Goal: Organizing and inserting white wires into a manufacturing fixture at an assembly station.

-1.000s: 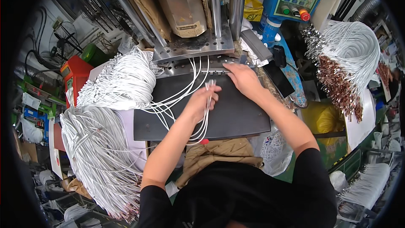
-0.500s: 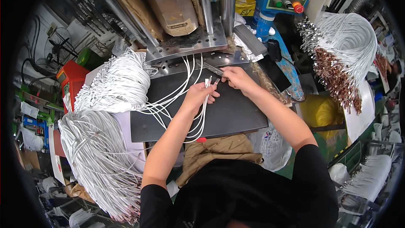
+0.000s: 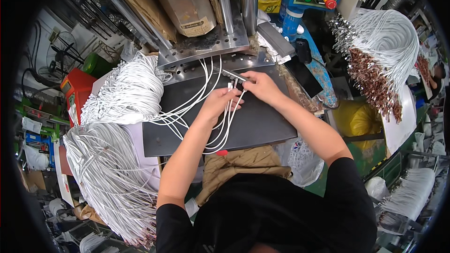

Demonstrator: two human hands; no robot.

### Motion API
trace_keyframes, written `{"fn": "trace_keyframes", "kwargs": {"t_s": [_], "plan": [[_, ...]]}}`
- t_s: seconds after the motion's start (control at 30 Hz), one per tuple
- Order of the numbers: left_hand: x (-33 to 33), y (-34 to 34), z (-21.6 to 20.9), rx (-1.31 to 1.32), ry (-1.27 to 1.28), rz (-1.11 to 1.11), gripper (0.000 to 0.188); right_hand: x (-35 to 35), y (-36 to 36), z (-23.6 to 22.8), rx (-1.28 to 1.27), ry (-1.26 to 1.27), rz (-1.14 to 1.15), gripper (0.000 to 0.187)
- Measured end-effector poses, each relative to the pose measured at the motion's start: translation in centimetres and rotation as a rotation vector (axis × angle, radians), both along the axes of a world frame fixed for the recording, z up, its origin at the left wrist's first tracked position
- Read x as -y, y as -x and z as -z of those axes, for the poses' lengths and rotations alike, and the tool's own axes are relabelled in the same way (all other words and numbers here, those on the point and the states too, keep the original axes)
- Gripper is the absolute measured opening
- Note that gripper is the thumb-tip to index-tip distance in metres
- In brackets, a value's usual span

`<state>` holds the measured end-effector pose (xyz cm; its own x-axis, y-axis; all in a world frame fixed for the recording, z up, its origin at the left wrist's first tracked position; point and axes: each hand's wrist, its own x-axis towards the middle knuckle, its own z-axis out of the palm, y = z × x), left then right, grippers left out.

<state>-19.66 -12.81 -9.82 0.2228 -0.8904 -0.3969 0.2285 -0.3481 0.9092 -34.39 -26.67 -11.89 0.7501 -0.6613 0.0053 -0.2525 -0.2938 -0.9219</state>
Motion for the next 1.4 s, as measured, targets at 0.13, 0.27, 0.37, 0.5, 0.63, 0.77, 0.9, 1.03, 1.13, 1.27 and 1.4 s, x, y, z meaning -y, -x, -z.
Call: {"fn": "trace_keyframes", "kwargs": {"t_s": [0.13,0.27,0.37,0.5,0.63,0.77,0.9,1.03,1.13,1.27,1.4], "plan": [[-0.1,-1.3,0.7,0.024,-0.026,0.040,0.025,1.4,0.3,-0.3,0.049,-0.241,-0.029,0.034],[-0.1,-1.5,0.9,0.045,-0.076,0.079,0.024,1.6,0.3,0.8,0.088,-0.218,-0.123,0.033],[0.1,-1.5,0.9,0.063,-0.125,0.097,0.024,1.5,0.3,1.2,0.058,-0.071,-0.120,0.036],[0.0,-1.3,0.2,0.002,-0.043,0.073,0.025,0.3,0.6,-0.9,-0.055,0.038,-0.126,0.041],[-0.7,-1.1,-0.9,-0.086,-0.052,0.008,0.026,1.4,0.7,-0.1,0.047,-0.101,-0.122,0.046],[-0.8,-2.4,0.4,0.002,-0.064,0.007,0.028,1.5,1.1,-0.5,-0.023,-0.158,-0.178,0.047],[-0.2,-3.8,0.6,0.030,-0.131,0.178,0.029,1.2,1.0,-0.4,0.033,-0.215,-0.213,0.041],[0.4,-3.8,-0.2,-0.049,-0.189,0.232,0.030,1.1,1.2,-0.7,0.068,-0.238,-0.240,0.041],[0.7,-3.9,-0.3,-0.092,-0.200,0.226,0.032,0.6,1.2,-1.0,0.039,-0.175,-0.230,0.042],[0.1,-1.9,-1.0,0.001,-0.157,0.050,0.033,0.9,1.4,-0.7,0.015,-0.150,-0.196,0.042],[-0.8,-4.9,1.0,0.116,-0.029,-0.055,0.034,2.1,1.6,-1.0,-0.012,-0.189,-0.128,0.037]]}}
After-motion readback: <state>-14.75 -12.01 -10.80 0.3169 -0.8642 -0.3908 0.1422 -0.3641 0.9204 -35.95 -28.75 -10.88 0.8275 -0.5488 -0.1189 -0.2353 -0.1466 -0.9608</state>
